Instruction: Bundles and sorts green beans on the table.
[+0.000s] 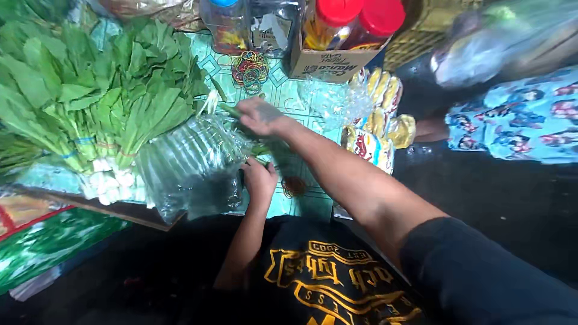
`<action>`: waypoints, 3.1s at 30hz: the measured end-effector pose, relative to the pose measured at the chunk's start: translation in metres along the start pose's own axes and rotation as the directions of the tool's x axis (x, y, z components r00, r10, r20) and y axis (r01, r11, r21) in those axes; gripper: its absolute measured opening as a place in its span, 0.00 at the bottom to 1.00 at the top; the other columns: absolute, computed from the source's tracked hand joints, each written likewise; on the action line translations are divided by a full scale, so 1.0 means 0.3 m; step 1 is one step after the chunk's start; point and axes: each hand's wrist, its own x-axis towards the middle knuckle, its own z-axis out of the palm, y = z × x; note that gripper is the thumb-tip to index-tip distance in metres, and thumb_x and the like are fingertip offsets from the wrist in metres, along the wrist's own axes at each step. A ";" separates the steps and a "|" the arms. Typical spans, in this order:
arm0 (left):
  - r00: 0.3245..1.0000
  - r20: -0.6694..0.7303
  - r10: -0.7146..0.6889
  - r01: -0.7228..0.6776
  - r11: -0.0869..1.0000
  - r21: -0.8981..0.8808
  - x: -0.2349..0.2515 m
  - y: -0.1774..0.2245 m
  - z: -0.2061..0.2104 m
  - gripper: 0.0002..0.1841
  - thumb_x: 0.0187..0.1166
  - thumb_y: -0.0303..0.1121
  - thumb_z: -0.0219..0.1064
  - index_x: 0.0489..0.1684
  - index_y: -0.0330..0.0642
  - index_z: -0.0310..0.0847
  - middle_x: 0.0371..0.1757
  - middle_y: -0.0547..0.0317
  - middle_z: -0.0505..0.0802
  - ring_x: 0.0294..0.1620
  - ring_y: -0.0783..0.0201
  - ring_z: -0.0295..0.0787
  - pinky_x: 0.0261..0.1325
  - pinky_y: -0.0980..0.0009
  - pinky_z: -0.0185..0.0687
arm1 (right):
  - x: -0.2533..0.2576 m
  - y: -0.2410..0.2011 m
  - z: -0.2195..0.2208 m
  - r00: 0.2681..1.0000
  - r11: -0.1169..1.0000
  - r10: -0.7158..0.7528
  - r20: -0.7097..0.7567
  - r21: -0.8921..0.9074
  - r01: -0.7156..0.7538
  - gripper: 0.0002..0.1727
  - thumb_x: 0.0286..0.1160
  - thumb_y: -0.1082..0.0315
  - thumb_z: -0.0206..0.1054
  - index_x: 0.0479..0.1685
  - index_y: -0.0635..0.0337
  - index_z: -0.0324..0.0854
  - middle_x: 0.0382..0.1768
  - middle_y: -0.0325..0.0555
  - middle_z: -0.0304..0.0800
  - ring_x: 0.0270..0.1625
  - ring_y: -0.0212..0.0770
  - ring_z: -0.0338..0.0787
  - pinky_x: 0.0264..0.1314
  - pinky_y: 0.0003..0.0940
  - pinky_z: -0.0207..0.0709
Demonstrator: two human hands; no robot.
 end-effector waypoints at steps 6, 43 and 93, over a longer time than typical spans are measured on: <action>0.997 0.004 0.081 -0.079 0.983 -0.167 0.026 0.017 0.011 0.45 0.75 0.43 0.74 0.90 0.32 0.54 0.72 0.32 0.79 0.45 0.55 0.92 0.56 0.58 0.89 | 0.140 0.012 0.101 0.983 0.995 -0.057 0.172 -0.076 0.071 0.21 0.88 0.55 0.51 0.65 0.52 0.84 0.60 0.53 0.90 0.70 0.57 0.84 0.72 0.63 0.75; 0.899 0.161 0.407 0.162 0.032 -0.986 -0.129 0.009 0.001 0.13 0.89 0.29 0.55 0.64 0.32 0.71 0.54 0.44 0.89 0.52 0.49 0.91 0.57 0.52 0.91 | -0.483 0.246 0.067 0.911 0.922 0.384 -0.152 0.108 -0.371 0.19 0.80 0.54 0.70 0.59 0.57 0.86 0.50 0.53 0.89 0.50 0.50 0.90 0.56 0.53 0.86; 0.934 0.326 0.144 0.216 0.499 -0.839 0.002 -0.109 0.008 0.13 0.94 0.35 0.53 0.65 0.38 0.73 0.30 0.54 0.86 0.23 0.61 0.85 0.30 0.66 0.89 | -0.410 0.197 0.034 0.495 0.538 0.843 -0.212 0.368 -0.758 0.26 0.77 0.49 0.67 0.61 0.63 0.81 0.52 0.61 0.91 0.58 0.61 0.90 0.62 0.65 0.80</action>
